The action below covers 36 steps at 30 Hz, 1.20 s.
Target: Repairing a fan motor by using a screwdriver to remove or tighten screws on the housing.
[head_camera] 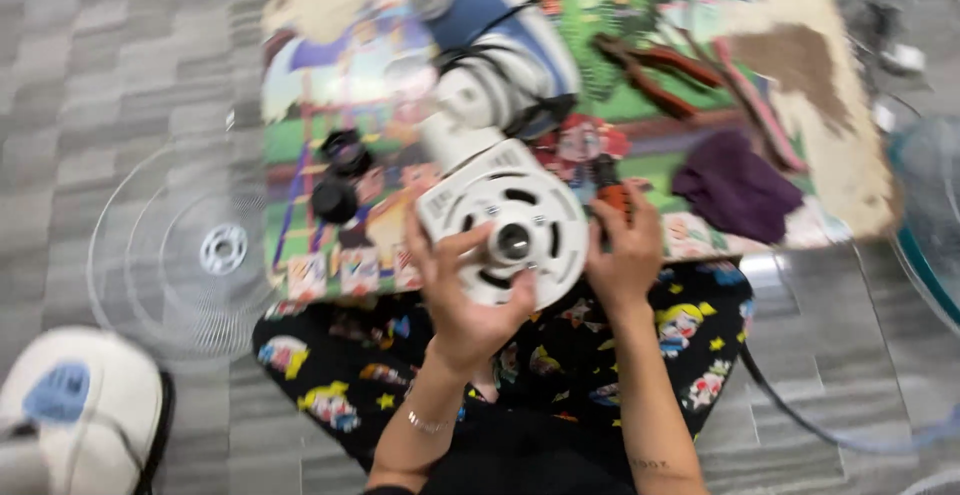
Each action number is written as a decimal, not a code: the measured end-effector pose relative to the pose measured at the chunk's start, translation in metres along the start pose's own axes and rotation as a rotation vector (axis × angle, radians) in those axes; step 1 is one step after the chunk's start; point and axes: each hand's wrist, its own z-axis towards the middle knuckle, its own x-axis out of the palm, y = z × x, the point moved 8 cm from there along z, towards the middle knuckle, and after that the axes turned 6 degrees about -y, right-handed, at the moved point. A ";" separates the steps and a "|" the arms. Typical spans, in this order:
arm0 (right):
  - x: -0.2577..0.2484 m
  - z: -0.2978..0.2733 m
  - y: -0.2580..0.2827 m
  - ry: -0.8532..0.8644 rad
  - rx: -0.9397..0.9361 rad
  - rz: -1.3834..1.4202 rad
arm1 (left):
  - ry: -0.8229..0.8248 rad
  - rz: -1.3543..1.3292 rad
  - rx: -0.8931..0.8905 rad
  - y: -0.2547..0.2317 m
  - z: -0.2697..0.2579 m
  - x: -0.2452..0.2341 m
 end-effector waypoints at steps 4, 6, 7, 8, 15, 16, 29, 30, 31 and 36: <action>-0.005 0.002 0.007 -0.009 -0.043 0.091 | -0.051 -0.032 0.033 -0.021 0.014 -0.004; -0.012 0.005 0.013 -0.034 -0.083 0.098 | -0.046 -0.077 0.034 -0.025 0.016 -0.003; -0.009 0.006 0.013 -0.026 -0.090 0.113 | -0.058 -0.064 0.031 -0.024 0.017 -0.004; -0.010 0.006 0.013 -0.040 -0.098 0.108 | -0.057 -0.068 0.041 -0.025 0.016 -0.003; 0.000 -0.003 0.002 -0.093 -0.152 0.004 | -0.076 -0.122 0.053 -0.026 0.012 -0.003; 0.000 -0.005 0.003 -0.087 -0.155 0.012 | -0.082 -0.114 0.051 -0.027 0.012 -0.003; -0.004 0.000 -0.002 -0.098 0.055 0.145 | -0.046 -0.189 0.098 -0.030 0.015 -0.009; -0.005 -0.001 -0.003 -0.102 0.061 0.130 | -0.044 -0.195 0.098 -0.029 0.013 -0.008; -0.003 -0.001 -0.003 -0.101 0.063 0.126 | -0.041 -0.198 0.095 -0.027 0.015 -0.009; -0.005 0.000 -0.002 -0.100 0.072 0.194 | -0.019 -0.249 0.099 -0.022 0.015 -0.010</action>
